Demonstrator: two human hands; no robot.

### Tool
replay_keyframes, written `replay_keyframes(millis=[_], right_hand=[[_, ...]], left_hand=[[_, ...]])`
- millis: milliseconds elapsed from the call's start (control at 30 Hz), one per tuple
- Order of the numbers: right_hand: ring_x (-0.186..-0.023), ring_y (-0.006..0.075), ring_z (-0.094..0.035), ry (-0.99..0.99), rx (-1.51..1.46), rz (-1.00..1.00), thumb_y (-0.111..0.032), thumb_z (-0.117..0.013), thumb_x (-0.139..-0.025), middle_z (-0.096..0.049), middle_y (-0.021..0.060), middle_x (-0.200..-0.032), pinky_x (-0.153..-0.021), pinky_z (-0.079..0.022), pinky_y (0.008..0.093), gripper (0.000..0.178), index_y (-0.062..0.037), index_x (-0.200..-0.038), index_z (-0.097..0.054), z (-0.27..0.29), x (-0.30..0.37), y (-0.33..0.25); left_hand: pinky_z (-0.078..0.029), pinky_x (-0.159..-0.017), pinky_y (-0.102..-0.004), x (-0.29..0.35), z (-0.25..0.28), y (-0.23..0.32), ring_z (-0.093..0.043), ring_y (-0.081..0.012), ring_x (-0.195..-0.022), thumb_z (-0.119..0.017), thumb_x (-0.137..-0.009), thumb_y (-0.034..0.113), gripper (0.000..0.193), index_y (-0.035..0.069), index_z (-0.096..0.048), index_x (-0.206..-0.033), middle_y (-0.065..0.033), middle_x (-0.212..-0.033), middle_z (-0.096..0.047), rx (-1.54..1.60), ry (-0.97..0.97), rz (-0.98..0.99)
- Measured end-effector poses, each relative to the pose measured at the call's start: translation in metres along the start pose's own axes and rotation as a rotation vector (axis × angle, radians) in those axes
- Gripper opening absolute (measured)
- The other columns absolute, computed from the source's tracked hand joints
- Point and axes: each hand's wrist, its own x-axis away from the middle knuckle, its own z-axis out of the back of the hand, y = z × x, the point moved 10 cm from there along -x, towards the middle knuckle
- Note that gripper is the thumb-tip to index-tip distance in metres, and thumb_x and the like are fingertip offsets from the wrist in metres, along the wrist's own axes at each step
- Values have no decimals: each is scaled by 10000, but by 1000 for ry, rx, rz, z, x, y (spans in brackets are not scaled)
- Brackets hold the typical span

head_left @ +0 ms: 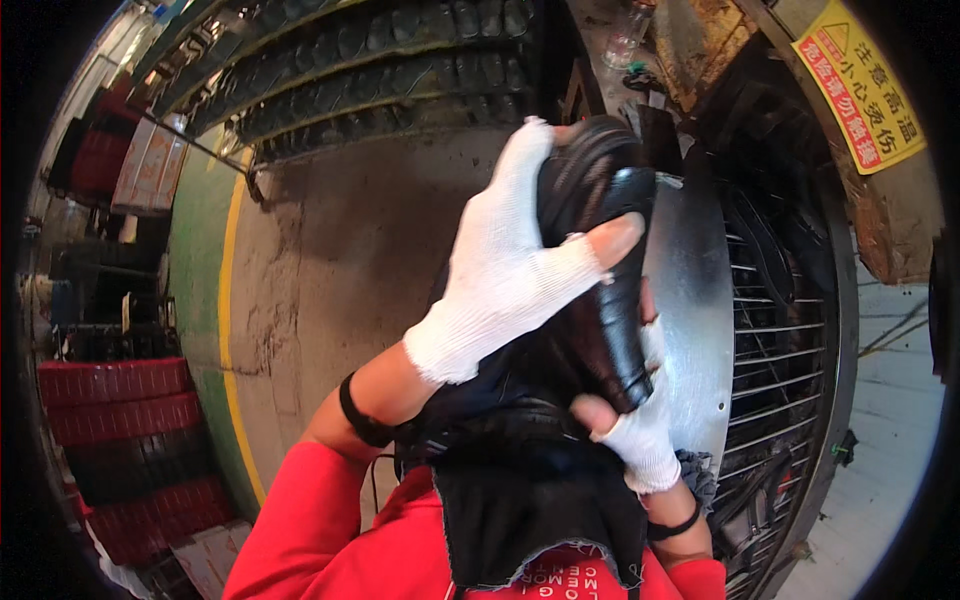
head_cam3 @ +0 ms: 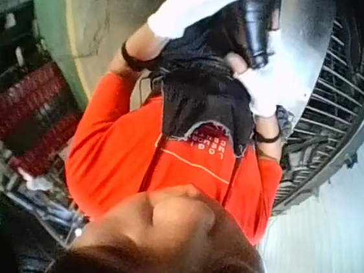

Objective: Attaching and pressing soles onto shoe uppers using heat-activated adhesive.

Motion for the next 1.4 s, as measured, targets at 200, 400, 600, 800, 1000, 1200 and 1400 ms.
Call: replay_keyframes(millis=[200, 400, 600, 800, 1000, 1200, 1400], right_hand=[[-1263, 305, -709, -66, -335, -290, -562, -961, -724, -661, 185, -1431, -1135, -561, 409, 1132, 31, -1563, -486, 45, 23, 39], [-1198, 427, -730, 210, -555, -641, -518, -849, -707, -648, 317, -1426, -1082, -603, 505, 1106, 119, -1531, -476, 93, 65, 82], [-1465, 305, -514, 59, 34, 65, -639, -974, -670, -477, 184, -1627, -1239, -378, 419, 1379, 75, -1657, -327, 51, 34, 31], [-1565, 272, -389, 2, 136, -75, -569, -577, -1027, -357, 150, -1730, -1289, -308, 401, 941, -35, -1723, -239, 41, -5, 71], [-1409, 222, -542, 49, 264, -68, -214, -727, -1042, -587, 133, -1495, -1186, -420, 347, 647, -29, -1615, -491, 41, -72, 68], [-870, 99, -637, 41, 367, -165, -314, -759, -1031, -682, 31, -1088, -777, -535, 293, 514, -29, -1450, -675, 55, -105, 61], [-968, 222, -669, -89, 626, 139, -284, -817, -936, -684, 125, -1113, -856, -525, 326, 439, -54, -1307, -772, 43, -102, 32]], left_hand=[[-585, -961, -424, 46, -15, -26, -755, -428, -1090, -899, -841, 388, 1068, -2, -298, -1634, -290, -1227, -722, -199, -128, 240], [-594, -966, -450, 96, -57, -39, -742, -476, -1088, -842, -877, 246, 1145, -84, -93, -1677, -343, -1291, -672, -239, -282, 208], [-527, -1077, -383, 57, -32, -22, -697, -345, -1256, -953, -775, 261, 1154, -14, -253, -1650, -236, -1312, -707, 13, -178, 257], [-476, -1177, -435, 59, -19, -35, -573, -307, -1427, -881, -772, 257, 833, 140, -577, -1538, -124, -1528, -608, -134, -601, -336], [-328, -1301, -485, 140, -41, -104, -349, -285, -1622, -622, -938, 168, 493, 269, -704, -1413, 0, -1614, -567, -651, -946, -350], [-483, -1121, -368, 53, 15, -135, -605, -249, -1292, -800, -915, 177, 675, 4, -555, -1520, -118, -1363, -603, -26, -138, 247], [-479, -1093, -413, 35, -13, -120, -594, -339, -1262, -882, -816, 296, 703, -3, -636, -1403, -169, -1324, -593, -263, -323, 47]])
